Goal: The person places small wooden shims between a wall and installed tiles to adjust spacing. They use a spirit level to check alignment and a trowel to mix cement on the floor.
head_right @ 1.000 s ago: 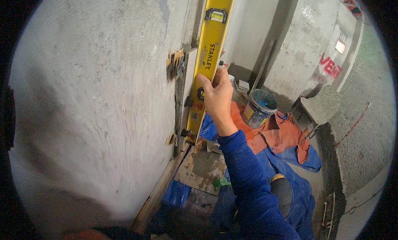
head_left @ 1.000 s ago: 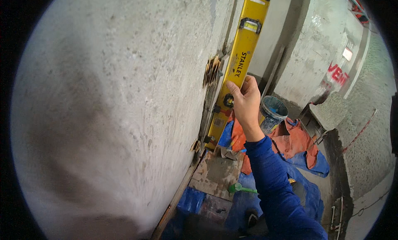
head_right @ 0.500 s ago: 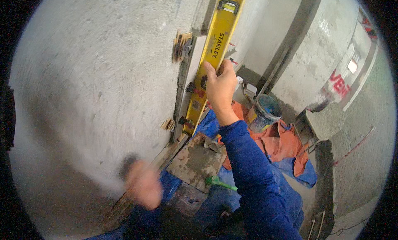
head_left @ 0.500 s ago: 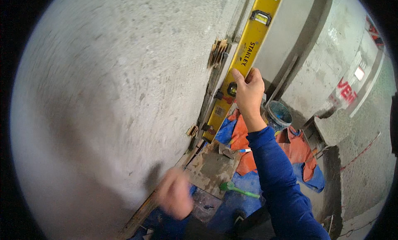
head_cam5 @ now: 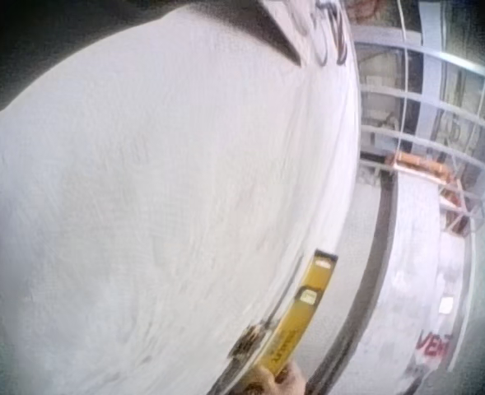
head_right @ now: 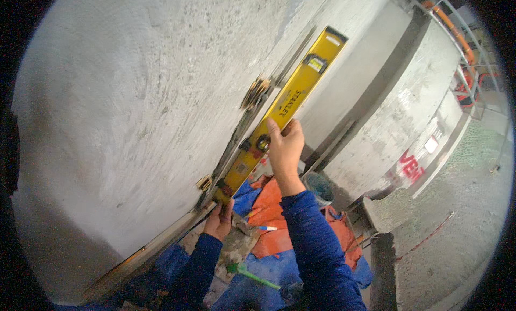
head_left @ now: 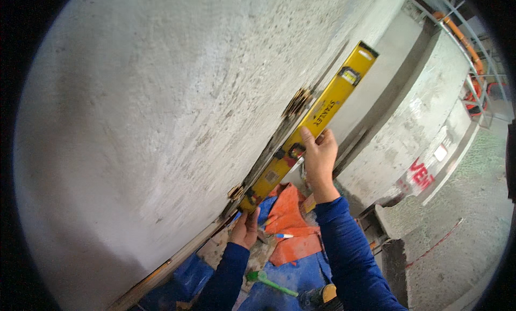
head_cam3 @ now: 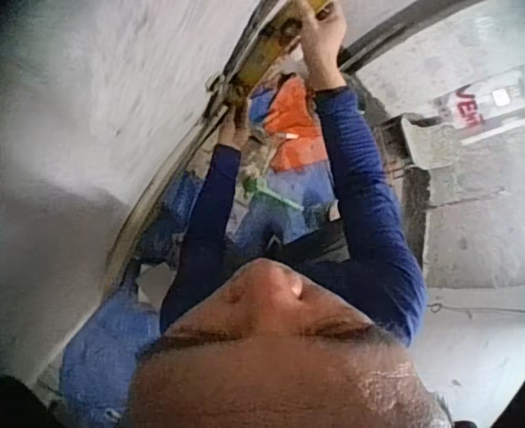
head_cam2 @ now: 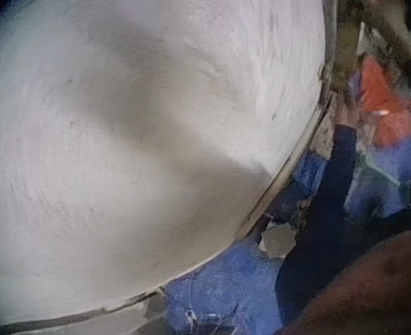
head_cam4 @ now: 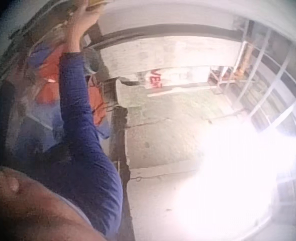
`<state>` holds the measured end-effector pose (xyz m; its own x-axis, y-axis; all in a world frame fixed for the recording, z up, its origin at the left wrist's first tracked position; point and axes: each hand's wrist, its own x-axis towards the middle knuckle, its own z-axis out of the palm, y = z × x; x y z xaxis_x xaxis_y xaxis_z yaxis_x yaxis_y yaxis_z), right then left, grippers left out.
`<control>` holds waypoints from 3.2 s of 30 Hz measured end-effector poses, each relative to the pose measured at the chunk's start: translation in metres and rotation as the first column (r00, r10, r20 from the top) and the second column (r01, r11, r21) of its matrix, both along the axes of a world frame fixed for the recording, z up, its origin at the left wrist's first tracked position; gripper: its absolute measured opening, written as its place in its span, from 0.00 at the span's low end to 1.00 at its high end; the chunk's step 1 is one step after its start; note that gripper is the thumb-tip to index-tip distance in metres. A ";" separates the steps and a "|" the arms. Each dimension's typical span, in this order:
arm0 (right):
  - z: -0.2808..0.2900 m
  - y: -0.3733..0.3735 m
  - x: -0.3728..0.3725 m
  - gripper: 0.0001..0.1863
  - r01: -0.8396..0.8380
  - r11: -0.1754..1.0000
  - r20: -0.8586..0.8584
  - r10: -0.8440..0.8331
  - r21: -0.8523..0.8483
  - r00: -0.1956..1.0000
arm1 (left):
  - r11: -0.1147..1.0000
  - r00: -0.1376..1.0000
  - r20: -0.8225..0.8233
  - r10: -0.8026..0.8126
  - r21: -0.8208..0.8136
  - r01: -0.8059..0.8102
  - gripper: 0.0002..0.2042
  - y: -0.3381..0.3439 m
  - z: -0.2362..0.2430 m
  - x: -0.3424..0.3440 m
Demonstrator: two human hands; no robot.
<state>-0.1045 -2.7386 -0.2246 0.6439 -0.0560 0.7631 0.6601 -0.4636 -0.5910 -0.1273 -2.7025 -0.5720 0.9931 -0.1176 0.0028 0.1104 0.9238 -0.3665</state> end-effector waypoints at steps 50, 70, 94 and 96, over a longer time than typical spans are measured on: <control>0.033 -0.008 -0.030 0.22 -0.198 0.973 -0.171 0.177 -0.117 0.969 | 0.877 0.956 -0.051 -0.289 -0.414 0.243 0.22 0.044 0.031 -0.016; 0.033 -0.012 -0.030 0.20 -0.229 0.965 -0.168 0.207 -0.127 0.964 | 0.896 0.962 -0.032 -0.271 -0.374 0.240 0.23 0.041 0.025 -0.014; -0.133 -0.194 -0.110 0.13 -0.185 0.906 -0.302 0.311 0.380 0.901 | 0.023 0.970 -0.238 -0.045 0.971 0.239 0.34 0.003 0.002 -0.144; -0.169 -0.186 -0.113 0.15 -0.260 0.847 -0.349 0.444 0.464 0.825 | -0.278 0.998 0.048 -0.029 0.959 -0.054 0.39 0.004 0.025 -0.175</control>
<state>-0.2177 -2.9242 -0.3938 0.9286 0.0157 0.3707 0.3687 0.0734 -0.9266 -0.3022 -2.6981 -0.5475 0.9978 0.0015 -0.0658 0.0653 0.0921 0.9936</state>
